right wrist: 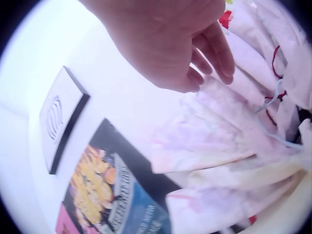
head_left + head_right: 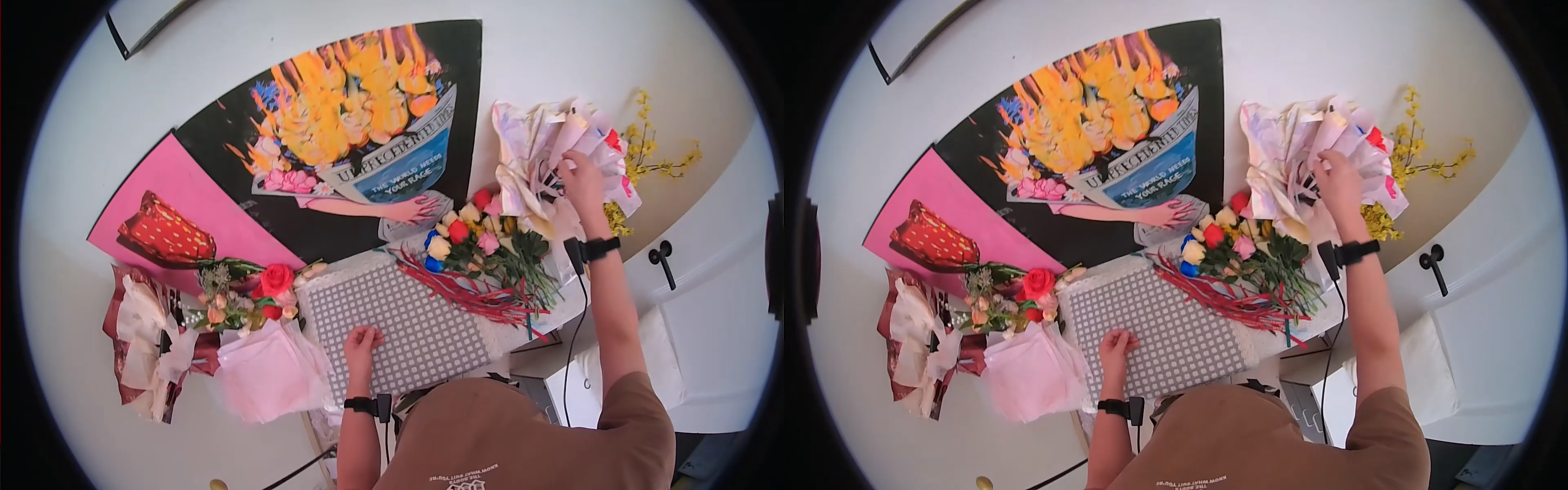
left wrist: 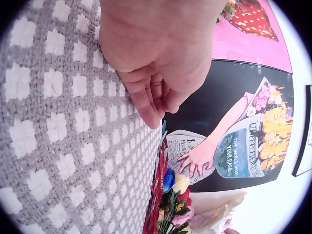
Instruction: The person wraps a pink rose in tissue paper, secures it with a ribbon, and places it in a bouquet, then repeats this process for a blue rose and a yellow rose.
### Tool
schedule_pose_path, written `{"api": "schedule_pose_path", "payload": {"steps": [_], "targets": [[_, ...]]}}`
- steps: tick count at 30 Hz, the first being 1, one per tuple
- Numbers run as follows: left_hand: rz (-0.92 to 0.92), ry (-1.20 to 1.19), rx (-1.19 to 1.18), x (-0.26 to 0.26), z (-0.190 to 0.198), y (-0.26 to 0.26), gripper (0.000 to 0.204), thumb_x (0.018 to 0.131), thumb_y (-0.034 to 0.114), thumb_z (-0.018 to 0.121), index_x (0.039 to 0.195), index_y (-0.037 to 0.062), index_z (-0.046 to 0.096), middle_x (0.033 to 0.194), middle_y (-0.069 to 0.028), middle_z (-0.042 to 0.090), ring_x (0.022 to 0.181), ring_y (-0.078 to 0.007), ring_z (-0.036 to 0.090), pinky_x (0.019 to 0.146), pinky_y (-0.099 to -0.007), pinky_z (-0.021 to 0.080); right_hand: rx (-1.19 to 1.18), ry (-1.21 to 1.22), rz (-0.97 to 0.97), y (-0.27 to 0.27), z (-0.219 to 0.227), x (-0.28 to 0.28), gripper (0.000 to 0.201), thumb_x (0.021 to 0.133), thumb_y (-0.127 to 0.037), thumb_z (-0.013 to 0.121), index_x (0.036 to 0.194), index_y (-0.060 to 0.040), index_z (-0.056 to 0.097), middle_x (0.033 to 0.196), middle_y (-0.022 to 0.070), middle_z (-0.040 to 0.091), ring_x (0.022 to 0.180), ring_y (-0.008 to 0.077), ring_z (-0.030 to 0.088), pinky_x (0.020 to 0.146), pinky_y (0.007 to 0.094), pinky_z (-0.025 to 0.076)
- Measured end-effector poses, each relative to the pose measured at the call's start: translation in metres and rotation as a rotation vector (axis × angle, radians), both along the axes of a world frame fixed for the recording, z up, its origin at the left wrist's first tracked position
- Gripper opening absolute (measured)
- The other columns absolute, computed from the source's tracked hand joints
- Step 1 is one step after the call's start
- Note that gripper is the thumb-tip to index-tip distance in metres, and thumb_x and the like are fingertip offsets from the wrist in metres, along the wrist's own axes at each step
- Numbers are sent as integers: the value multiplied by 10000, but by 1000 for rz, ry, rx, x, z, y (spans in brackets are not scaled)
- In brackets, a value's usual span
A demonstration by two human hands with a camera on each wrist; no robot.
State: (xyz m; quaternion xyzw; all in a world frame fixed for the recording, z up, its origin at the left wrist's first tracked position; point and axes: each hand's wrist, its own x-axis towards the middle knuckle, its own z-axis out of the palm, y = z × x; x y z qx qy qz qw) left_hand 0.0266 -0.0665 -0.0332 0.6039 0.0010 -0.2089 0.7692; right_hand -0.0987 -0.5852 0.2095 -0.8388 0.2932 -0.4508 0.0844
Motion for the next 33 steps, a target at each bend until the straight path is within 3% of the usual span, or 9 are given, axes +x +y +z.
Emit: {"api": "schedule_pose_path", "payload": {"steps": [1, 3, 6, 8, 9, 12, 15, 28, 33], "targets": [[-15, -9, 8, 0, 2, -1, 113, 981, 99, 616, 991, -12, 634, 898, -90, 681, 807, -174, 673, 756, -310, 593, 8, 9, 9, 15, 13, -9, 194, 886, -229, 668, 977, -66, 721, 892, 114, 720, 747, 303, 704, 699, 387, 551], [-20, -14, 19, -1, 1, -2, 123, 984, 109, 616, 991, -12, 634, 895, -95, 684, 807, -173, 673, 758, -315, 593, 88, -245, 234, 66, 33, -25, 94, 887, -86, 663, 967, -46, 692, 849, 50, 692, 673, 170, 659, 640, 290, 507], [-38, -5, 4, 0, -3, 1, 112, 992, 110, 602, 995, 3, 634, 926, -89, 676, 833, -175, 668, 746, -319, 592, 350, -106, 441, 107, -1, -54, 69, 880, -50, 656, 942, -34, 682, 788, 9, 652, 677, 61, 577, 617, 225, 446], [-29, 14, -5, -1, -2, 2, 107, 992, 105, 599, 1000, 4, 634, 926, -88, 676, 833, -174, 668, 751, -318, 590, 512, 95, 547, 133, -38, -58, 82, 867, -69, 673, 933, -20, 678, 792, 63, 664, 698, 144, 624, 644, 286, 487], [-30, 23, -24, -2, -1, 3, 103, 992, 100, 596, 1004, 5, 633, 926, -88, 676, 833, -172, 668, 756, -318, 588, 487, 219, 555, 137, -59, -55, 111, 847, -83, 686, 942, -25, 695, 826, 108, 685, 736, 245, 676, 674, 348, 522], [-27, -6, -48, -9, 12, 3, 88, 983, 88, 604, 1010, 10, 634, 927, -85, 676, 836, -169, 668, 775, -312, 583, 402, 392, 385, 140, -128, -56, 126, 827, -99, 699, 940, -44, 713, 848, 129, 689, 783, 313, 684, 688, 394, 537], [-12, 8, 58, -20, 24, 18, 74, 972, 63, 602, 1012, 12, 635, 927, -80, 676, 835, -164, 666, 785, -302, 575, 342, 437, 317, 141, -155, -53, 139, 814, -102, 711, 944, -52, 721, 880, 140, 676, 817, 343, 674, 700, 408, 534], [197, -100, 192, -51, 38, 102, 70, 950, -4, 602, 1009, -10, 639, 911, -68, 681, 816, -144, 657, 770, -277, 552, 155, 468, 319, 150, -177, -12, 143, 810, -153, 725, 944, -103, 714, 971, 74, 636, 786, 327, 663, 663, 434, 534], [209, -122, 184, -56, 39, 103, 66, 955, 7, 603, 1007, -5, 641, 903, -62, 680, 816, -140, 651, 766, -275, 547, 356, 414, 359, 139, -175, -6, 138, 788, -163, 745, 879, -61, 727, 872, 120, 656, 792, 312, 680, 675, 413, 535]]}}
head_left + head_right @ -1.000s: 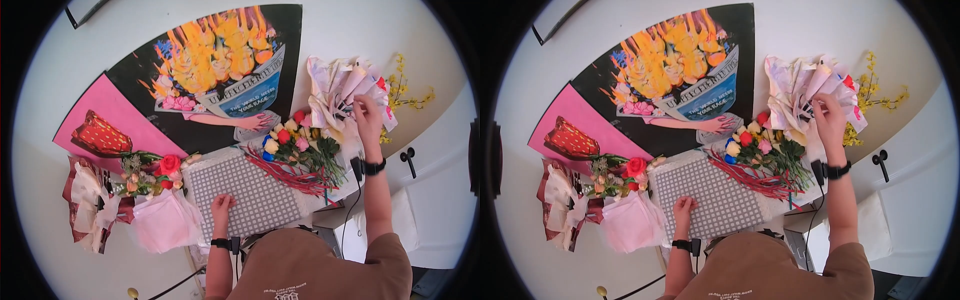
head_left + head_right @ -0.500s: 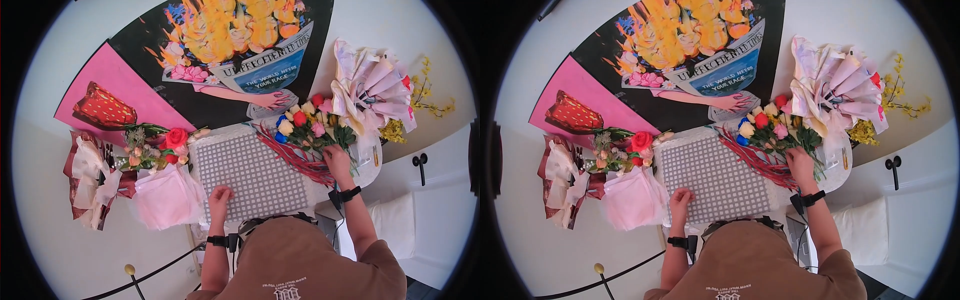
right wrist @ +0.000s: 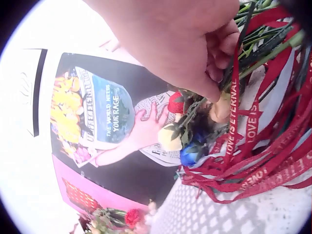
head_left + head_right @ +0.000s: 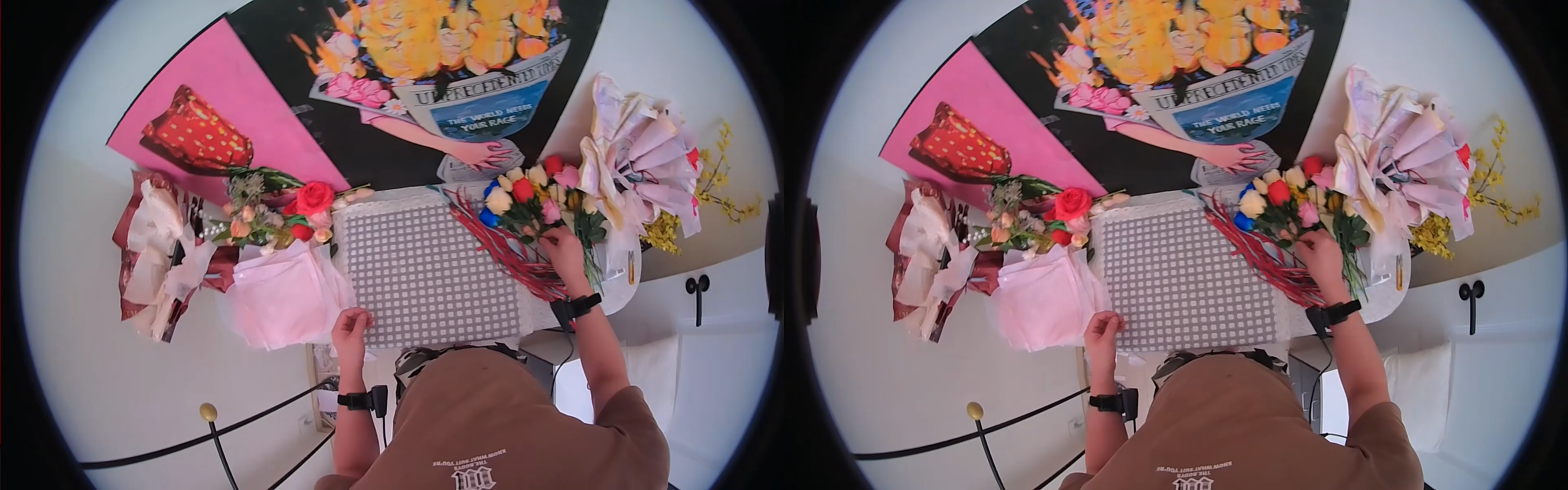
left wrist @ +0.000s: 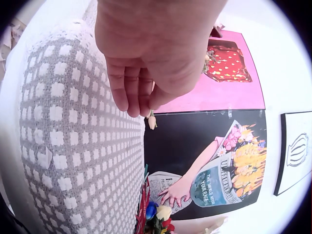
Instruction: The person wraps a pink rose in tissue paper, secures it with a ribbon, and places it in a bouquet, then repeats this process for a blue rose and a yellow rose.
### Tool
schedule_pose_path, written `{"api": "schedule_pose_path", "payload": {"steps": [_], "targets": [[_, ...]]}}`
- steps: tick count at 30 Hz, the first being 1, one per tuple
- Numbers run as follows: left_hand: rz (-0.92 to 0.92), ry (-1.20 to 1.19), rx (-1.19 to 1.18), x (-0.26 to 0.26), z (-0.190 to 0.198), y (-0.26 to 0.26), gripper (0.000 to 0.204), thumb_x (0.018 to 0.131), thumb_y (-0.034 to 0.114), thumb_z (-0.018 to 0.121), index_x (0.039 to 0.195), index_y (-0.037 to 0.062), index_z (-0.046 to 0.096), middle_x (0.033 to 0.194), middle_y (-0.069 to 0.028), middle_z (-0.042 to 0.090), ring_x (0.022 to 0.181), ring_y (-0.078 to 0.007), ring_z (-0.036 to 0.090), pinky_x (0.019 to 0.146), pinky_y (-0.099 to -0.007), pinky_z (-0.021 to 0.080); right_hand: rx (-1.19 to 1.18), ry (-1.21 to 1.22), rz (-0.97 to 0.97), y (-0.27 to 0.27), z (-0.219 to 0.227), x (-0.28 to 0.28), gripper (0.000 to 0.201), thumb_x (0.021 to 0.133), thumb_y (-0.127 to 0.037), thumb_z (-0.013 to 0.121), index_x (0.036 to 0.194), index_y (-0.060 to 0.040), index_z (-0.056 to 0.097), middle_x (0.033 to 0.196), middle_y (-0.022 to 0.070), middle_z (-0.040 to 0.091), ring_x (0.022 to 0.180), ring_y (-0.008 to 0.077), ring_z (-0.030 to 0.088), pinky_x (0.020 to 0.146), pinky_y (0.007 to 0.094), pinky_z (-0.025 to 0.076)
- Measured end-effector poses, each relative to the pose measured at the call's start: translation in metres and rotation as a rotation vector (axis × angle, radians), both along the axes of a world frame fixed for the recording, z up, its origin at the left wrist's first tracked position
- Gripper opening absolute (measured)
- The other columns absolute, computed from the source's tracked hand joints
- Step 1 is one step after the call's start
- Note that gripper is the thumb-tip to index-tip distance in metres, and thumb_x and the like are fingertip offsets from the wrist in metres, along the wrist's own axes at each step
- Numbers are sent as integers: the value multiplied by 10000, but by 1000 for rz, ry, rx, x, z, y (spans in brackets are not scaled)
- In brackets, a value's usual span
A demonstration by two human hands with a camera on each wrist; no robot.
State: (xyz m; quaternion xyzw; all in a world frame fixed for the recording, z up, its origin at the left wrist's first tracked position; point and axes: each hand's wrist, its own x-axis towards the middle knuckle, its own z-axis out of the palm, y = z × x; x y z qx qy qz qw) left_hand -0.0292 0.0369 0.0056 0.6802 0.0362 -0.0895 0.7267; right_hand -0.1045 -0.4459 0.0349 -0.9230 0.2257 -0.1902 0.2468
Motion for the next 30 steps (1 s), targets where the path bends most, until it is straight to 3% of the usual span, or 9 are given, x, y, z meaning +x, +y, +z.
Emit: {"api": "schedule_pose_path", "payload": {"steps": [5, 13, 15, 17, 18, 20, 24, 26, 30], "targets": [[23, -23, 7, -2, 7, 4, 65, 959, 19, 601, 1006, -2, 642, 895, -57, 681, 815, -134, 642, 753, -272, 535, 191, 6, -2, -8, 4, -1, 170, 783, -144, 756, 908, -32, 732, 881, 151, 689, 788, 288, 694, 714, 366, 538], [32, -54, 29, 6, 8, 3, 74, 960, 9, 591, 1012, 6, 643, 887, -37, 681, 784, -107, 636, 716, -237, 516, 118, -80, 19, -1, 9, -5, 163, 834, -141, 730, 961, -38, 736, 829, 145, 695, 731, 255, 686, 687, 347, 529], [74, -94, 126, 11, 13, 8, 78, 950, 29, 611, 1016, 6, 645, 865, -25, 680, 765, -89, 630, 676, -222, 499, 291, -29, -52, 2, 18, -6, 150, 861, -141, 716, 964, -32, 721, 773, 132, 683, 686, 227, 669, 656, 330, 513], [155, -206, 517, 17, 21, 13, 146, 896, 54, 670, 1033, 5, 651, 900, -58, 692, 821, -159, 655, 720, -284, 516, 270, -54, -5, 2, 23, -10, 143, 888, -121, 700, 998, -30, 697, 818, 127, 670, 703, 204, 652, 654, 315, 496], [160, -208, 520, 22, 22, 17, 146, 896, 54, 670, 1033, 5, 651, 900, -58, 692, 821, -159, 655, 720, -284, 516, 219, -118, 21, 3, 28, -14, 139, 898, -104, 689, 1016, -31, 689, 852, 124, 659, 731, 206, 651, 663, 314, 496], [245, -466, 1028, 32, 22, 31, 269, 827, 84, 722, 1073, 5, 649, 1059, -114, 687, 970, -264, 638, 846, -385, 505, 174, -196, 85, -3, 26, -21, 139, 936, -55, 640, 1070, -18, 652, 924, 103, 621, 802, 201, 639, 717, 295, 488], [318, -607, 1170, 55, 3, 63, 413, 776, 163, 765, 1145, 19, 644, 1262, -155, 628, 1171, -329, 561, 997, -459, 438, 376, -280, 100, -9, 36, -36, 132, 987, -46, 575, 1101, 14, 601, 916, 67, 654, 857, 145, 634, 800, 265, 472], [331, -433, 1352, 62, -17, 77, 550, 759, 257, 779, 1238, 35, 623, 1371, -157, 572, 1275, -315, 513, 1072, -455, 399, 373, -315, 82, -10, 44, -44, 129, 993, -49, 567, 1101, 15, 600, 920, 69, 664, 867, 133, 629, 806, 261, 472], [254, -308, 1375, 71, -21, 84, 608, 746, 327, 781, 1271, 56, 636, 1404, -156, 559, 1313, -309, 501, 1095, -450, 393, 378, -377, 12, -11, 56, -60, 128, 1001, -52, 560, 1099, 20, 598, 926, 78, 678, 874, 118, 615, 821, 253, 470]]}}
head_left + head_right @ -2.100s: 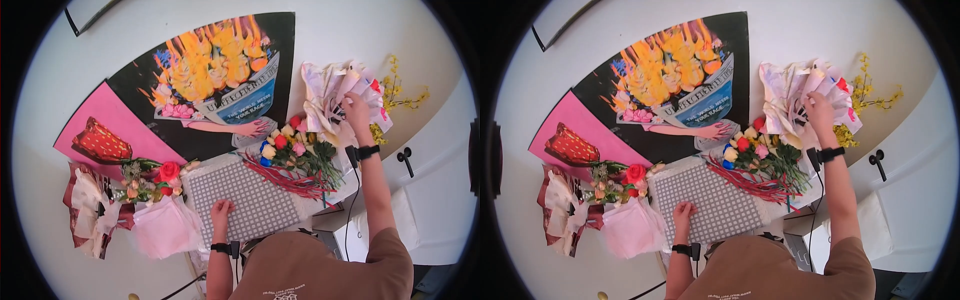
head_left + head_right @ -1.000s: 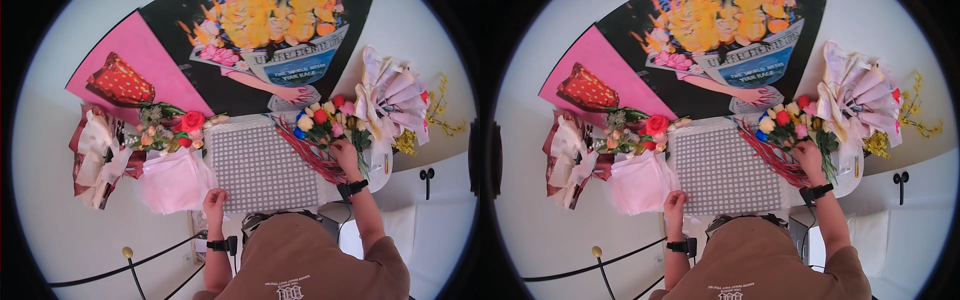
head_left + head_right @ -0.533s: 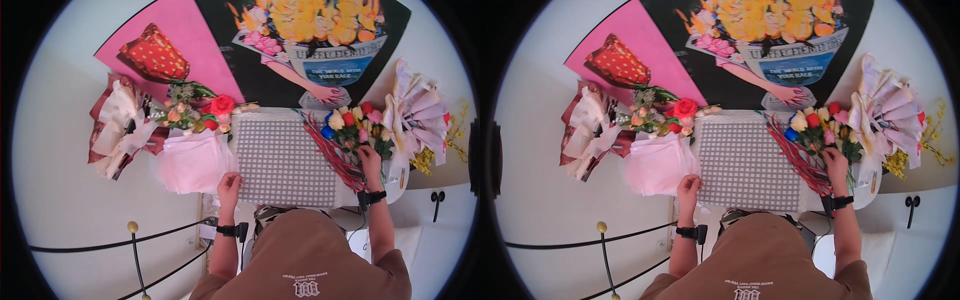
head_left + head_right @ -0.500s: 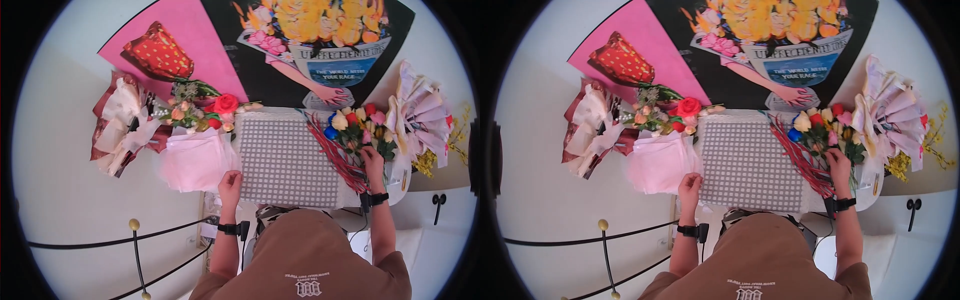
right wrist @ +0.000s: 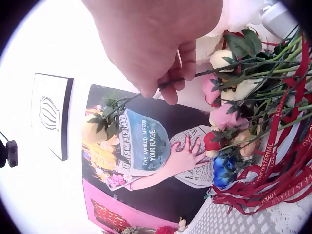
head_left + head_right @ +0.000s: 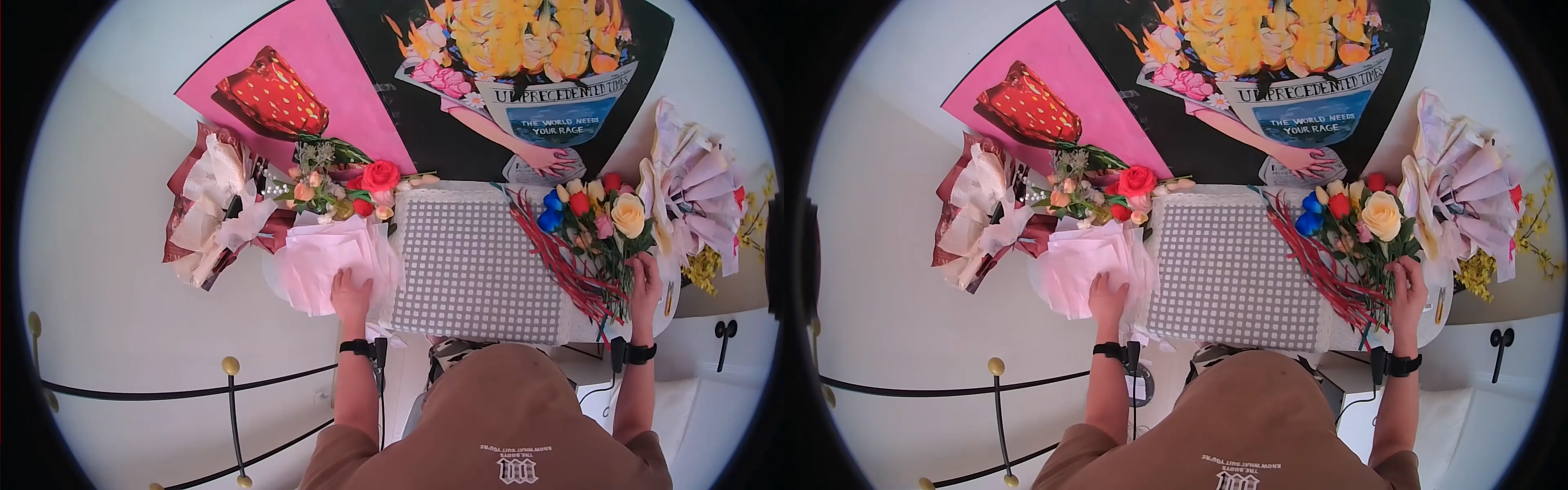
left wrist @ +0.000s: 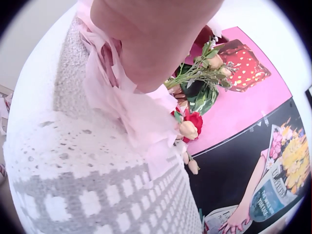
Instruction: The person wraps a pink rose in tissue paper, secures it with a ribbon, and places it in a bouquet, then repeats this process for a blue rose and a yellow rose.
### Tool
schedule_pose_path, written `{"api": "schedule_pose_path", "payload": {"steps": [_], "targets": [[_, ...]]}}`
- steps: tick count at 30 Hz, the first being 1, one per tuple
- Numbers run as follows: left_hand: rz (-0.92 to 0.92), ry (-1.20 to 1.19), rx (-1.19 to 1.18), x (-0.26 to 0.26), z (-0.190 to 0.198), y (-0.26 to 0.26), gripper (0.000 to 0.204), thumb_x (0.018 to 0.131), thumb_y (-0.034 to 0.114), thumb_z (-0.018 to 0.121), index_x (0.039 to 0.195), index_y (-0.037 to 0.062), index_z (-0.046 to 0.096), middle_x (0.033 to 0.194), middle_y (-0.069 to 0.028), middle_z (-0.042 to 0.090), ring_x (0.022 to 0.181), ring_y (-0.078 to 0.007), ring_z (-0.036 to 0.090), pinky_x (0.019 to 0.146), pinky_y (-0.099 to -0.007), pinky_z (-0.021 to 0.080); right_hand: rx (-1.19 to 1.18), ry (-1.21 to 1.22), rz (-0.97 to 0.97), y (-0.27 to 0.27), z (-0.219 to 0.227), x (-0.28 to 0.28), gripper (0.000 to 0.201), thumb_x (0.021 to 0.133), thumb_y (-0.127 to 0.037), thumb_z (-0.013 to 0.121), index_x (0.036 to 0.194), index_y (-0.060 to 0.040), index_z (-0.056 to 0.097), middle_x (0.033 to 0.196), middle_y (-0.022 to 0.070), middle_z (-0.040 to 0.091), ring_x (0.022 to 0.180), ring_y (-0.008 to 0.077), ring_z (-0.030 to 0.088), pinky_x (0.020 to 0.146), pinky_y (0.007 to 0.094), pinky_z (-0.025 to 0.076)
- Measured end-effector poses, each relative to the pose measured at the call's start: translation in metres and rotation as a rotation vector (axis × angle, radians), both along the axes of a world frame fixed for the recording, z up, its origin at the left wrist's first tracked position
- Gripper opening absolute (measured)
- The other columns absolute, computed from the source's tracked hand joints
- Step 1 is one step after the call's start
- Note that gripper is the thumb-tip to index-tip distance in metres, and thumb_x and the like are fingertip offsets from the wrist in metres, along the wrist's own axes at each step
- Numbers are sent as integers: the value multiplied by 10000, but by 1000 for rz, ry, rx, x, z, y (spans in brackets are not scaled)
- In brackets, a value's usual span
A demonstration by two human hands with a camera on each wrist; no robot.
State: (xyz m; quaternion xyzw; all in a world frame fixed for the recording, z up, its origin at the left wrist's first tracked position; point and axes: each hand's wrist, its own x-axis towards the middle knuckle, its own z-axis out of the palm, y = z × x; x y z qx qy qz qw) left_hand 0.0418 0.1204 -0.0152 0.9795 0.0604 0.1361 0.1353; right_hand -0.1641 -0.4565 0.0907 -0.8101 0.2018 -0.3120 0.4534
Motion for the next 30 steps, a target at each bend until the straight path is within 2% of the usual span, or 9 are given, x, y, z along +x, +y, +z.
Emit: {"api": "schedule_pose_path", "payload": {"steps": [6, 8, 11, 13, 15, 16, 23, 28, 30], "targets": [[-2, 43, -239, 13, 0, 26, 349, 798, 283, 759, 1051, 41, 753, 1197, -147, 695, 1120, -305, 649, 968, -425, 509, -51, -95, -39, 0, 17, -17, 117, 994, -40, 569, 1088, 16, 610, 919, 67, 674, 858, 116, 610, 814, 249, 468], [74, -80, -486, 15, 6, 28, 230, 840, 182, 729, 1002, 21, 759, 1082, -147, 727, 1019, -309, 686, 900, -396, 548, -68, -103, -51, -3, 24, -21, 111, 989, -31, 573, 1081, 16, 614, 910, 62, 670, 852, 115, 604, 811, 247, 467], [114, -198, -472, 5, 52, 1, 178, 865, 109, 706, 1011, 20, 754, 1038, -145, 725, 964, -307, 691, 868, -381, 558, -136, -134, -72, -1, 39, -27, 105, 983, -19, 579, 1072, 20, 618, 882, 53, 652, 815, 108, 585, 774, 242, 466], [21, -323, -405, -6, 76, -30, 157, 863, 95, 704, 991, 15, 748, 995, -144, 719, 911, -310, 678, 839, -387, 549, -185, -164, -82, 0, 43, -33, 104, 983, -17, 580, 1071, 23, 620, 863, 48, 639, 785, 103, 573, 741, 239, 467], [-285, -290, -385, -16, 94, -69, 143, 858, 102, 699, 971, 28, 744, 994, -133, 715, 890, -300, 662, 808, -400, 535, -106, -114, 3, 1, 43, -38, 167, 1021, -49, 532, 1161, 17, 594, 809, 24, 583, 725, 76, 548, 630, 216, 414], [-338, -203, -438, -21, 91, -92, 145, 857, 115, 697, 967, 31, 742, 999, -125, 715, 900, -299, 654, 808, -401, 527, -32, -133, 17, 9, 48, -36, 138, 994, -32, 573, 1114, 4, 629, 756, 1, 570, 620, 59, 495, 552, 213, 397], [-651, 34, -498, -56, 38, -230, 200, 853, 187, 723, 979, 33, 739, 1043, -117, 713, 953, -297, 646, 832, -380, 532, 98, 24, 163, 59, 31, -19, 132, 995, -59, 579, 1119, -29, 616, 737, -35, 534, 611, 32, 457, 529, 209, 375], [-653, -41, -489, -57, 22, -204, 277, 859, 238, 715, 1051, 39, 712, 1059, -119, 707, 1004, -310, 629, 821, -388, 529, 253, 114, 232, 80, 1, -21, 170, 1013, -93, 556, 1168, -33, 593, 756, -42, 507, 642, 39, 447, 566, 205, 374], [-423, -189, -263, -51, 24, -170, 367, 861, 265, 716, 1135, 26, 660, 1070, -144, 699, 1014, -295, 647, 785, -377, 531, 421, 181, 252, 86, -20, -22, 229, 1015, -99, 523, 1231, -31, 561, 784, -42, 489, 681, 52, 441, 612, 212, 377]]}}
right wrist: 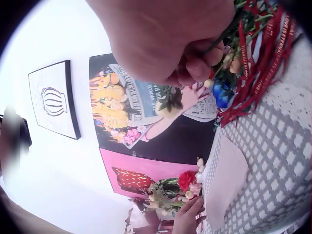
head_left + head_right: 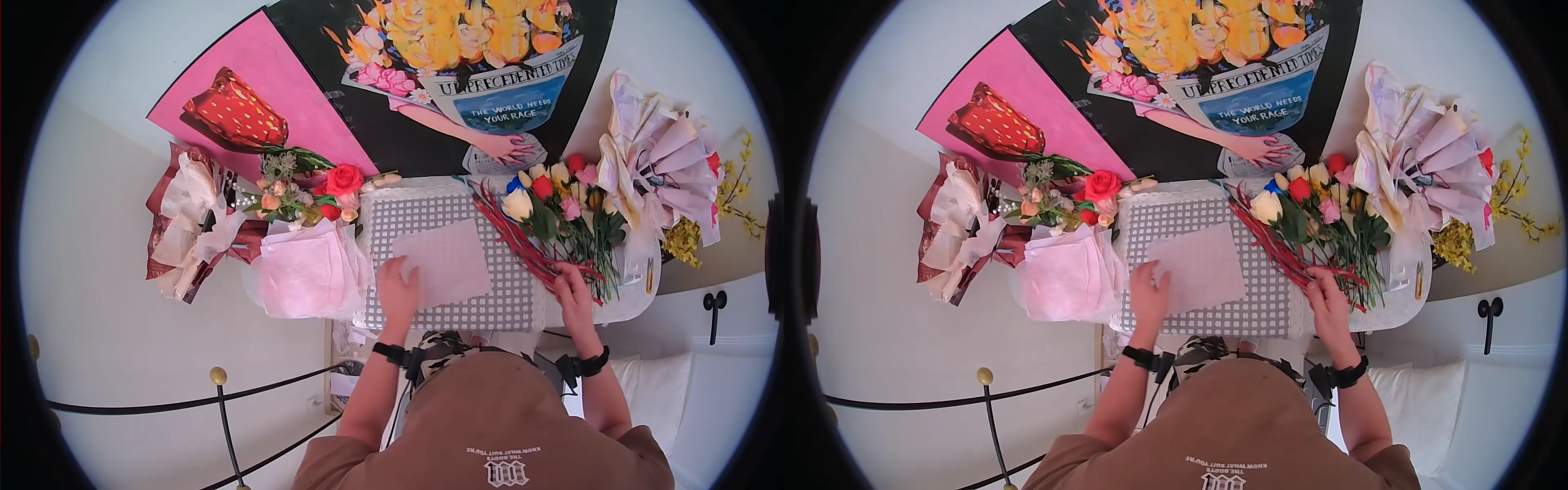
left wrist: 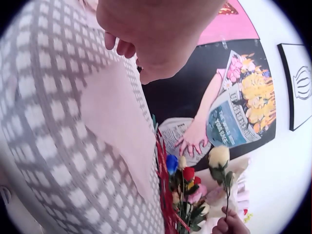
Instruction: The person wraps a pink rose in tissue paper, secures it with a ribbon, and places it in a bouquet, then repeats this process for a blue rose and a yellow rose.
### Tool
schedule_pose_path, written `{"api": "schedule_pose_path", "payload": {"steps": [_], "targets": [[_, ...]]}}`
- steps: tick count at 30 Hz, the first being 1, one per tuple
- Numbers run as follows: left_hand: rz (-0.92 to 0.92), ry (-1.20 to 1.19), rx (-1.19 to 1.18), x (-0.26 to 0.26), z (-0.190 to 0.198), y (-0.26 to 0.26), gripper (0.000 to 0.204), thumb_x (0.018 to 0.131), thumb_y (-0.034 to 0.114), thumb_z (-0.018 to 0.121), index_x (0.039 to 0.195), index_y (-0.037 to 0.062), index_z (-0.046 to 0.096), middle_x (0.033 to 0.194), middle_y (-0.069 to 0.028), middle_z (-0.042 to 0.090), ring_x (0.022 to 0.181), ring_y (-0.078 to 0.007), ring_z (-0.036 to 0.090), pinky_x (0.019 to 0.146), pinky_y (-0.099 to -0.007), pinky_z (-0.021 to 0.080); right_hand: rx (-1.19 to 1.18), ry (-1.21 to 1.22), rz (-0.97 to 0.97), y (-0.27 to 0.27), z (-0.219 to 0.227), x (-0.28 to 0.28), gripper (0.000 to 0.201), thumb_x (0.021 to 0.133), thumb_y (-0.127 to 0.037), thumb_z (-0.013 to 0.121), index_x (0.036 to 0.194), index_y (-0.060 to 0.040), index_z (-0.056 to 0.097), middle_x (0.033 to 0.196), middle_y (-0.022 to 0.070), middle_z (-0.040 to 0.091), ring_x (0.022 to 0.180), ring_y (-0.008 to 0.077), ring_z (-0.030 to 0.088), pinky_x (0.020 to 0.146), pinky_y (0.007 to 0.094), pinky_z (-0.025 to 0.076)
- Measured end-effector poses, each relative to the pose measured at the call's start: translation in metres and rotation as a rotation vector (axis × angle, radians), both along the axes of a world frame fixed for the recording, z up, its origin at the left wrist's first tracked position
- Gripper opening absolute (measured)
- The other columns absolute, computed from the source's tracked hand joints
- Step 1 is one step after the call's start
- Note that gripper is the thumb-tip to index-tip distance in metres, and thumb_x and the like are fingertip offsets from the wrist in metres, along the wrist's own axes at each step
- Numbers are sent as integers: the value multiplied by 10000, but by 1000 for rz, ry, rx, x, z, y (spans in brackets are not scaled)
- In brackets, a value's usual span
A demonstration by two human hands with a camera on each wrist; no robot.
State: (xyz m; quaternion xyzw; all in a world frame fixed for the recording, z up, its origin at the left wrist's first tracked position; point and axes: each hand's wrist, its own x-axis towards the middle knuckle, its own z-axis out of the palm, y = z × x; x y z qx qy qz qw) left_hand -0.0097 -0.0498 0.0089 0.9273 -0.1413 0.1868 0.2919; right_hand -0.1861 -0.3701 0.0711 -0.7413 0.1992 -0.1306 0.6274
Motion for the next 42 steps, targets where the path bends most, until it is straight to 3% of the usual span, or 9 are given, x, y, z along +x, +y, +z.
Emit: {"api": "schedule_pose_path", "payload": {"steps": [1, 3, 4, 5, 8, 11, 17, 38, 42], "targets": [[0, 1, 0, -1, 8, 11, 367, 861, 265, 716, 1135, 26, 660, 1070, -144, 699, 1014, -295, 647, 785, -377, 531, 0, 1, 0, 4, -8, 0, 229, 1015, -99, 523, 1231, -31, 561, 784, -42, 489, 681, 52, 441, 612, 212, 377], [194, 541, -159, -1, 22, 28, 466, 839, 317, 743, 1179, 25, 616, 1021, -174, 713, 977, -306, 670, 831, -415, 529, -33, -5, 23, 15, -18, 5, 270, 985, -56, 514, 1250, -21, 554, 802, -31, 501, 694, 64, 445, 635, 219, 392], [181, 648, -182, 1, 17, 33, 455, 824, 315, 761, 1123, -9, 646, 870, -150, 723, 790, -271, 702, 698, -387, 547, 45, -48, 29, 22, -23, 10, 331, 956, -14, 503, 1283, -15, 552, 845, -15, 540, 719, 70, 481, 664, 216, 412], [182, 648, -179, 2, 13, 36, 455, 824, 315, 761, 1123, -9, 646, 870, -150, 723, 790, -271, 702, 698, -387, 547, 47, -47, 29, 29, -26, 13, 331, 956, -14, 503, 1283, -15, 552, 845, -15, 540, 719, 70, 481, 664, 216, 412], [-46, 955, -460, 9, -24, 36, 364, 823, 243, 748, 1017, -59, 685, 791, -115, 719, 656, -165, 688, 577, -296, 555, 24, -3, 168, 46, -15, 31, 373, 952, 10, 503, 1322, 8, 554, 975, 17, 663, 781, 66, 567, 691, 212, 470], [-73, 1077, -570, 13, -26, 26, 308, 851, 194, 721, 1027, -55, 683, 853, -115, 721, 721, -179, 707, 635, -301, 580, 32, 48, 204, 63, -11, 45, 323, 937, -28, 565, 1254, 2, 617, 979, 68, 738, 789, 96, 634, 724, 251, 518], [-81, 1210, -921, 19, -13, 15, 234, 926, 116, 639, 1076, -63, 654, 1013, -145, 704, 878, -249, 723, 725, -354, 609, -90, 125, 202, 88, -24, 54, 249, 888, -67, 684, 1125, 8, 691, 901, 85, 751, 793, 120, 688, 737, 265, 539], [-139, 1298, -1061, 6, -25, 11, 203, 933, 71, 647, 1070, -78, 639, 986, -132, 686, 859, -232, 712, 756, -340, 614, -274, 196, 348, 159, -56, 90, 244, 848, -94, 708, 1089, -60, 687, 803, 113, 724, 692, 218, 709, 656, 333, 546], [-124, 1332, -1028, 3, -27, 12, 190, 943, 105, 656, 1049, -53, 649, 975, -112, 682, 859, -216, 700, 786, -336, 609, -399, 156, 327, 161, -63, 87, 246, 845, -84, 723, 1084, -41, 688, 796, 84, 723, 694, 155, 694, 643, 295, 540]]}}
